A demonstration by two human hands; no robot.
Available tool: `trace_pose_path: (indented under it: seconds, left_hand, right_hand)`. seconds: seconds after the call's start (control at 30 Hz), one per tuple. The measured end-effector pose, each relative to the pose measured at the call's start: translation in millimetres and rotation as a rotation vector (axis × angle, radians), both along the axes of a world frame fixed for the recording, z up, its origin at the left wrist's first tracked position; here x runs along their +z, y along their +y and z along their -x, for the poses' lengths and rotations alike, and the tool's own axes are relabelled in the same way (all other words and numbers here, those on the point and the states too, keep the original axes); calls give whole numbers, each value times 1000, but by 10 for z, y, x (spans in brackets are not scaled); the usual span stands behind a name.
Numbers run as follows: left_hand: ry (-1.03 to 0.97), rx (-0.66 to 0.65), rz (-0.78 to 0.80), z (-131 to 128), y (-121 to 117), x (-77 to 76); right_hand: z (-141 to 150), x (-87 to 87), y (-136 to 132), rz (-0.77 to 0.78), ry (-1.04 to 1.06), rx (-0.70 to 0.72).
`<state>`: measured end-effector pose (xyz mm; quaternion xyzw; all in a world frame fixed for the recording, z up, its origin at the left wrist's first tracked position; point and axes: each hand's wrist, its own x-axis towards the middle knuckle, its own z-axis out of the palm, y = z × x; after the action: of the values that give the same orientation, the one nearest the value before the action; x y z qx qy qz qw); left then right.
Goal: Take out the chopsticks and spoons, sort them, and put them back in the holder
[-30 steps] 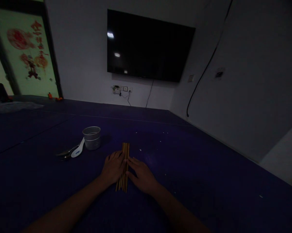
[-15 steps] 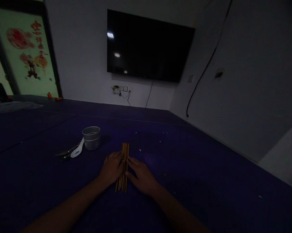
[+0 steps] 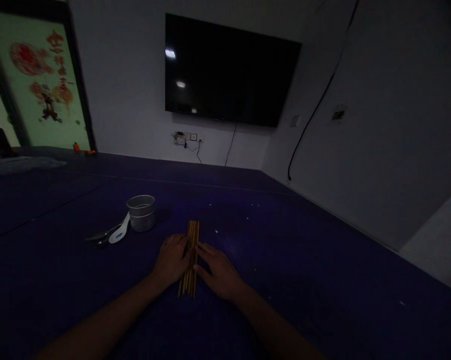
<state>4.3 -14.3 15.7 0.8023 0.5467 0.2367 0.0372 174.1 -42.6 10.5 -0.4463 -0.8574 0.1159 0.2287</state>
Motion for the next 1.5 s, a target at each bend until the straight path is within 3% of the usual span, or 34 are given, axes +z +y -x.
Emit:
trace_pose_path:
  seconds: [0.6,0.8,1.5]
  left_hand:
    - [-52,39,-42,6,-16,26]
    - [-36,126,-98,1,-64,105]
    - [90,114,37,-29,-84,197]
  right_hand:
    - [-6,0,2,6,3,2]
    - [-14,-15,16,10,13,4]
    - [-4,25,-3,15,9,9]
